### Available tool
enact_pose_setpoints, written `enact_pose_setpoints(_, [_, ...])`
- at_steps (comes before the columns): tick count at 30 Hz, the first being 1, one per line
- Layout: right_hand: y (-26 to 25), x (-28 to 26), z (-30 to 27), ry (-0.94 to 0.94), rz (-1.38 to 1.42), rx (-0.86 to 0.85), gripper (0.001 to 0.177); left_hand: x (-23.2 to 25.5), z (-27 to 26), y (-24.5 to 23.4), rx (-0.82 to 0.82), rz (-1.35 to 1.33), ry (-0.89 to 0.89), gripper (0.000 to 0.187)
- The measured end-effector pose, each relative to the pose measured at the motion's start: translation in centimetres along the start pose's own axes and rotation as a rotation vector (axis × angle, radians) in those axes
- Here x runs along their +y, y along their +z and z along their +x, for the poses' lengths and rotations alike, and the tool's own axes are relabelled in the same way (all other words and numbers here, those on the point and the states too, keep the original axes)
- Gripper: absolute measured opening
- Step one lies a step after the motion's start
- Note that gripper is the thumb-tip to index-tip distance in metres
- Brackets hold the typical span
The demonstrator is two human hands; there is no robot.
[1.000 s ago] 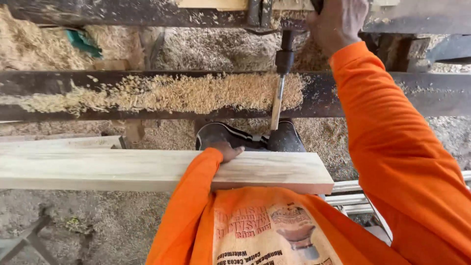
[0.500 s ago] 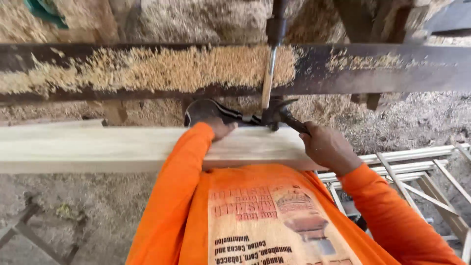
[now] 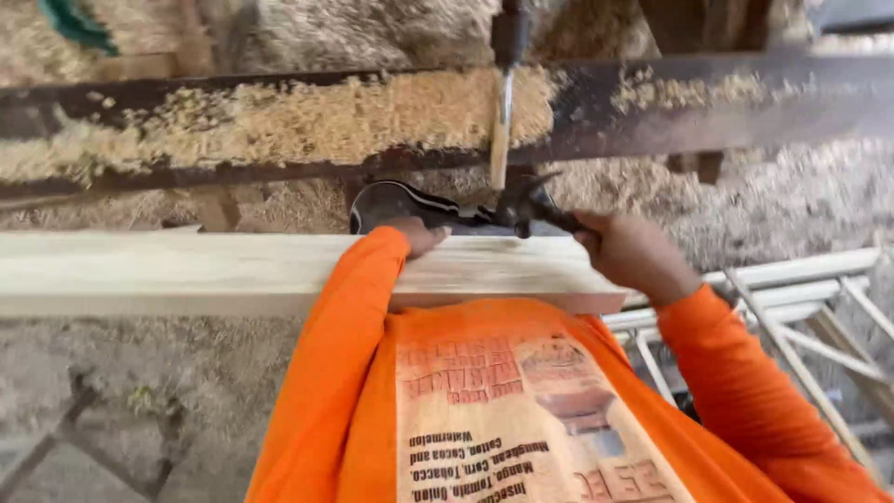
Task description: The person sits on the ground holding a long wooden bar across their lap and drills a row of holes into it using a bench-mounted drill press, repositioning the bar between holes. They then use a screwdriver to clear wood shavings out of the drilled holes and brush debris off the bar.
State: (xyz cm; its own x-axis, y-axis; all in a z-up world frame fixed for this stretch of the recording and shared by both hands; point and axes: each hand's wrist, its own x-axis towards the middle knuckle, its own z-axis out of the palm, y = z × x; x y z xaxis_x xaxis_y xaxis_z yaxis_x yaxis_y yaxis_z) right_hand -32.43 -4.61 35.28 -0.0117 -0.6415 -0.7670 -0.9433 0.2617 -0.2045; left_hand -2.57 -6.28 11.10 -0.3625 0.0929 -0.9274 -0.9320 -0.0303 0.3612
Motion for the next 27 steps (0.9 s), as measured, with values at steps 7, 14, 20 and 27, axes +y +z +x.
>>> enact_pose_setpoints(7, [-4.2, 6.0, -2.4, -0.060, 0.457, 0.711, 0.023, -2.3, 4.0, 6.4, 0.217, 0.081, 0.094, 0.095])
enact_pose_setpoints(14, [5.9, 5.6, -1.1, 0.099, 0.066, -0.077, 0.025, 0.0, 2.4, 2.6, 0.157, 0.173, 0.033, 0.094])
enact_pose_setpoints(20, [-3.6, 0.6, 4.6, -0.174, 0.373, 0.290, 0.050, -1.9, 4.1, 5.1, 0.473, 0.217, 0.144, 0.089])
enact_pose_setpoints(27, [-7.7, -1.7, 28.5, -0.370, 0.190, 0.988, 0.050, -0.2, 0.9, 2.3, 0.196, 0.105, 0.072, 0.094])
